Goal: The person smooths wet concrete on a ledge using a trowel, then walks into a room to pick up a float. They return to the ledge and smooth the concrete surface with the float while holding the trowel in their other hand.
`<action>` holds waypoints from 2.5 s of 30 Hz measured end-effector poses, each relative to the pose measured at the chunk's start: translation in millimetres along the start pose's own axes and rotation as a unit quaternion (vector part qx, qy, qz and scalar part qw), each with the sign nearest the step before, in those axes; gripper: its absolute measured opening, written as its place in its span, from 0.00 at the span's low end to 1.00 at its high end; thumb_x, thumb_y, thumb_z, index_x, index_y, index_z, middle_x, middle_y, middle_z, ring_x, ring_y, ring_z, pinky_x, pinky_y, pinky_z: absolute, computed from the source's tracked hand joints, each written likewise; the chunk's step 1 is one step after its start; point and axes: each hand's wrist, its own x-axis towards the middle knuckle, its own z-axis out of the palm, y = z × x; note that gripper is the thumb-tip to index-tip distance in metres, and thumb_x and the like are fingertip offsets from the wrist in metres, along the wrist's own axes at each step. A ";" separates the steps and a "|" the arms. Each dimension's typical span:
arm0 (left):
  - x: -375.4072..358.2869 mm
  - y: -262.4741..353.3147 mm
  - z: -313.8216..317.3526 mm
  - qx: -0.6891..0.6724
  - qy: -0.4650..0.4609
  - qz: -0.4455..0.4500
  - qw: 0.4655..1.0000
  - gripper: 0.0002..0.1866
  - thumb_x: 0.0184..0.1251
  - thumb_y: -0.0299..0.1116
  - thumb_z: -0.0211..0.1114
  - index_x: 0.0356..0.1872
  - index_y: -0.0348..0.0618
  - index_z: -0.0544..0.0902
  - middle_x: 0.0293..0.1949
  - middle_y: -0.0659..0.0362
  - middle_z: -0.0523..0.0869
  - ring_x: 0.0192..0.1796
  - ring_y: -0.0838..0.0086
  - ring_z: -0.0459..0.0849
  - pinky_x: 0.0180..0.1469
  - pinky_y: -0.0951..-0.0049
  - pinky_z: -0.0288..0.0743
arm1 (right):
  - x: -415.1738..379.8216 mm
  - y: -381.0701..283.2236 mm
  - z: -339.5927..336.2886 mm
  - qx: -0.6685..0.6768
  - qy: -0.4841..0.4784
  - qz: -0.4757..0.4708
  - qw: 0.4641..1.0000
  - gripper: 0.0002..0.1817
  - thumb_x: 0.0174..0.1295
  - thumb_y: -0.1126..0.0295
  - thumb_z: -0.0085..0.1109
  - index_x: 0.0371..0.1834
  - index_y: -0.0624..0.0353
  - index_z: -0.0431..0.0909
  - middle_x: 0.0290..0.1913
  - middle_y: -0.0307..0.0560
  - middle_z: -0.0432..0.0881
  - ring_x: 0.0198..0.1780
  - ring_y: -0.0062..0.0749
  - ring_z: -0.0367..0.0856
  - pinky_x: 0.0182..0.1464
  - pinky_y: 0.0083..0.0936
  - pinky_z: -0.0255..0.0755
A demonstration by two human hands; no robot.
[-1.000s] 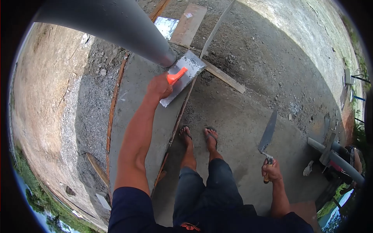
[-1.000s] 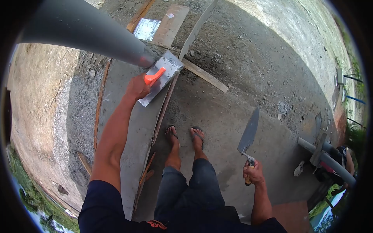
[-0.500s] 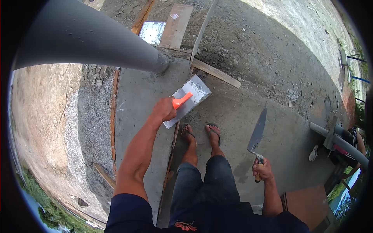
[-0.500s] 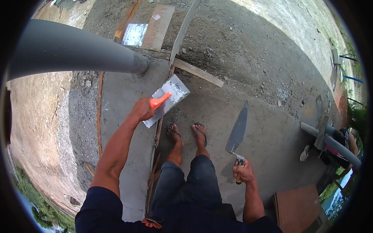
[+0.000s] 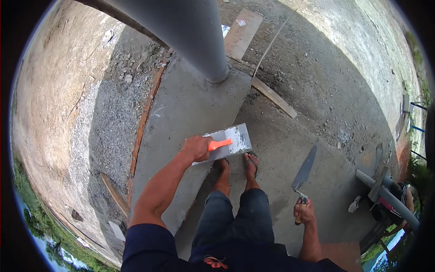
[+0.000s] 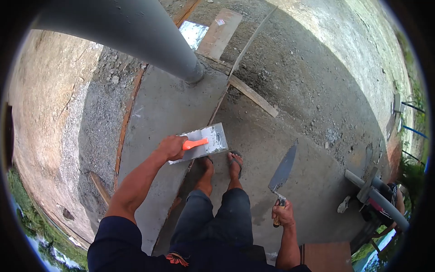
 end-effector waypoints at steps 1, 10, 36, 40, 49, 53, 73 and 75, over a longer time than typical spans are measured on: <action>-23.5 -12.1 13.0 -0.041 0.036 -0.033 0.998 0.12 0.55 0.31 0.60 0.40 0.40 0.80 0.39 0.45 0.86 0.42 0.48 0.85 0.45 0.51 0.78 | -2.4 -3.9 1.8 -0.012 -0.004 0.006 1.000 0.10 0.51 0.74 0.63 0.32 0.58 0.70 0.18 0.43 0.75 0.15 0.28 0.75 0.20 0.27 0.72; 0.2 -70.5 -104.9 -0.605 0.296 -0.061 0.737 0.16 0.64 0.38 0.68 0.42 0.37 0.73 0.24 0.61 0.77 0.19 0.76 0.76 0.21 0.71 0.74 | 2.2 -58.9 24.0 -0.110 0.005 0.019 0.994 0.11 0.47 0.76 0.60 0.33 0.59 0.70 0.18 0.43 0.76 0.15 0.29 0.75 0.19 0.27 0.72; 140.1 -117.9 -155.9 -0.321 0.327 -0.150 0.876 0.28 0.68 0.51 0.61 0.48 0.31 0.73 0.44 0.34 0.83 0.49 0.41 0.83 0.51 0.52 0.75 | -4.5 -73.0 80.8 -0.144 0.039 0.031 0.988 0.09 0.47 0.74 0.62 0.31 0.58 0.71 0.17 0.44 0.76 0.15 0.30 0.75 0.20 0.26 0.70; 125.9 -103.3 -154.8 -0.320 0.340 -0.149 0.871 0.30 0.68 0.52 0.61 0.52 0.30 0.71 0.45 0.32 0.83 0.50 0.41 0.82 0.52 0.51 0.76 | -10.6 -71.8 82.1 -0.126 0.051 0.033 0.990 0.08 0.49 0.76 0.61 0.31 0.59 0.72 0.18 0.43 0.76 0.16 0.29 0.76 0.20 0.26 0.72; 99.7 -133.2 -151.1 -0.274 0.354 -0.204 0.870 0.29 0.69 0.50 0.60 0.52 0.30 0.70 0.44 0.31 0.82 0.49 0.40 0.83 0.51 0.48 0.75 | -12.0 -65.0 80.7 -0.102 0.040 0.021 0.994 0.09 0.49 0.75 0.62 0.31 0.59 0.71 0.18 0.44 0.76 0.16 0.30 0.76 0.20 0.27 0.71; 84.3 -108.2 -151.8 -0.324 0.313 -0.148 0.880 0.29 0.68 0.50 0.61 0.53 0.30 0.70 0.44 0.31 0.82 0.51 0.39 0.82 0.51 0.49 0.75 | -7.9 -57.0 81.1 -0.064 0.031 0.025 0.997 0.09 0.49 0.77 0.61 0.32 0.59 0.71 0.19 0.43 0.76 0.16 0.29 0.76 0.21 0.26 0.72; 31.4 -219.1 -118.1 -0.282 0.417 -0.183 0.844 0.23 0.65 0.49 0.64 0.42 0.35 0.76 0.27 0.51 0.82 0.20 0.67 0.81 0.24 0.67 0.75 | -1.5 -54.7 94.3 -0.107 0.028 0.052 0.993 0.09 0.51 0.76 0.62 0.32 0.58 0.72 0.19 0.41 0.76 0.17 0.27 0.76 0.21 0.25 0.71; -3.9 -202.6 -103.5 -0.324 0.388 -0.185 0.843 0.22 0.64 0.47 0.67 0.41 0.35 0.77 0.31 0.48 0.85 0.34 0.58 0.86 0.36 0.60 0.78 | 1.2 -58.6 105.5 -0.158 0.033 0.069 0.984 0.09 0.51 0.75 0.64 0.31 0.58 0.72 0.19 0.41 0.75 0.17 0.27 0.76 0.21 0.25 0.71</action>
